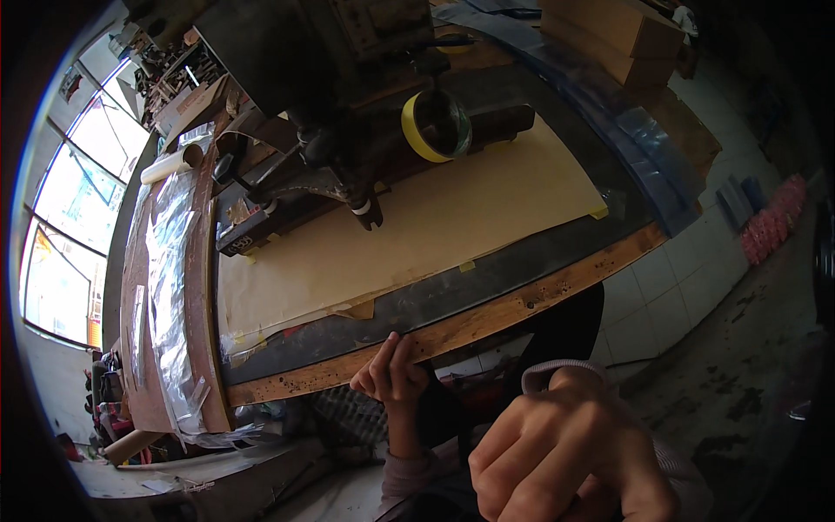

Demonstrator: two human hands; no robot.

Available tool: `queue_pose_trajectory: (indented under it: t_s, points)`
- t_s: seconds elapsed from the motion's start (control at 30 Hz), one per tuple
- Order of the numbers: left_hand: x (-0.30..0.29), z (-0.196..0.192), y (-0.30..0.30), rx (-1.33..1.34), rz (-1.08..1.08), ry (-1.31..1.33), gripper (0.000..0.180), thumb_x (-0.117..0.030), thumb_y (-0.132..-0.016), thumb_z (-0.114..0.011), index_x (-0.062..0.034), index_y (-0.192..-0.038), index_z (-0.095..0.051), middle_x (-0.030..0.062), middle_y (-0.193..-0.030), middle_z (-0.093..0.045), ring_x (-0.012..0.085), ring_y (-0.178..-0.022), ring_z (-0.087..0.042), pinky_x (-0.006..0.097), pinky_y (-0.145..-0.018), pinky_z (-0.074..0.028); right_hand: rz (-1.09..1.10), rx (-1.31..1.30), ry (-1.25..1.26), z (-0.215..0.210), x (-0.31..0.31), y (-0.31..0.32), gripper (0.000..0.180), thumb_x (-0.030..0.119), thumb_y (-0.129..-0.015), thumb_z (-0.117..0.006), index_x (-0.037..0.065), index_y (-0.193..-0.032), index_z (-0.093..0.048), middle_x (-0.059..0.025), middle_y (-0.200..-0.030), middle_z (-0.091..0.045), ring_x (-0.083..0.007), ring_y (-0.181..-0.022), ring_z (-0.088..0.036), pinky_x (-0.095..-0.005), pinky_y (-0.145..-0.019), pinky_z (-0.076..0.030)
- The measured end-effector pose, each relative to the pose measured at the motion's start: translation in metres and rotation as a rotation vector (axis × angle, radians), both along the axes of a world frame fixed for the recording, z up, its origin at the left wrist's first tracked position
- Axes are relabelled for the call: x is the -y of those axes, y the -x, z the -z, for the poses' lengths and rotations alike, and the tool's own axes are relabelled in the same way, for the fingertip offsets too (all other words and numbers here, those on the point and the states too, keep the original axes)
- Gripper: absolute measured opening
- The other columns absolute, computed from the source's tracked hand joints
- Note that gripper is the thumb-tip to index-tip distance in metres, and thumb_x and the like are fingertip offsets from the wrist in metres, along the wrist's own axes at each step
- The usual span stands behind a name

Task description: The person assembles plastic components by placing a clear sheet onto a base, aligning a small adhesive strip, and pressing it down by hand.

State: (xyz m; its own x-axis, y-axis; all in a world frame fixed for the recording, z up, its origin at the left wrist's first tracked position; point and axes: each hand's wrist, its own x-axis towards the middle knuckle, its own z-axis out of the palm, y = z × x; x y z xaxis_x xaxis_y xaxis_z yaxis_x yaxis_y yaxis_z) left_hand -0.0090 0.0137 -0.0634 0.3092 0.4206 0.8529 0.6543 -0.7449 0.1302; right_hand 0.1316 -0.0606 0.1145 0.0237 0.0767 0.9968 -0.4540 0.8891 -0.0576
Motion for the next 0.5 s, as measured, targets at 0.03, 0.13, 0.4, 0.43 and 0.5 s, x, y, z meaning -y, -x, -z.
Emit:
queue_pose_trajectory:
  t_s: [0.03,0.13,0.4,0.43,0.5]
  points:
    - [-0.003,0.004,0.002,0.045,-0.051,-0.049,0.029,-0.025,-0.095,-0.044,-0.0157,-0.092,-0.071,-0.0022,-0.099,-0.068,0.0168,-0.083,-0.058,0.033,-0.078,-0.037,0.032,0.076,0.230,-0.002,0.002,-0.009,0.009,0.007,-0.089,-0.058,0.010,-0.094,-0.064,-0.0109,-0.087,-0.054,-0.0154,-0.062,-0.053,-0.0267,-0.060,-0.045]
    - [0.002,0.002,0.003,0.054,-0.092,-0.029,0.029,-0.024,-0.095,-0.043,-0.0155,-0.090,-0.071,-0.0017,-0.099,-0.068,0.0160,-0.082,-0.058,0.032,-0.078,-0.036,0.781,0.178,0.366,0.013,0.010,-0.051,0.011,0.011,-0.089,-0.055,0.005,-0.098,-0.059,-0.0103,-0.092,-0.056,-0.0190,-0.073,-0.055,-0.0309,-0.067,-0.046]
    - [0.001,0.003,0.001,0.022,-0.028,-0.019,0.031,-0.025,-0.096,-0.042,-0.0147,-0.091,-0.071,-0.0018,-0.098,-0.068,0.0153,-0.079,-0.057,0.033,-0.077,-0.036,2.616,0.640,1.174,0.089,0.054,-0.359,0.043,0.034,-0.093,-0.054,-0.005,-0.111,-0.058,-0.0229,-0.111,-0.058,-0.0386,-0.108,-0.056,-0.0442,-0.090,-0.045]
    - [0.000,0.003,0.002,0.032,-0.028,-0.043,0.027,-0.024,-0.093,-0.046,-0.0162,-0.090,-0.072,-0.0042,-0.099,-0.068,0.0125,-0.077,-0.057,0.031,-0.076,-0.035,2.604,0.725,1.450,0.090,0.057,-0.369,0.047,0.037,-0.093,-0.054,-0.007,-0.109,-0.058,-0.0249,-0.110,-0.059,-0.0397,-0.107,-0.056,-0.0449,-0.089,-0.046]
    - [-0.001,0.004,0.004,0.040,-0.031,-0.069,0.023,-0.022,-0.091,-0.050,-0.0178,-0.089,-0.072,-0.0067,-0.099,-0.068,0.0096,-0.075,-0.057,0.029,-0.075,-0.034,2.544,0.662,1.563,0.101,0.055,-0.378,0.049,0.039,-0.093,-0.054,-0.007,-0.106,-0.059,-0.0267,-0.107,-0.060,-0.0410,-0.105,-0.057,-0.0459,-0.088,-0.046]
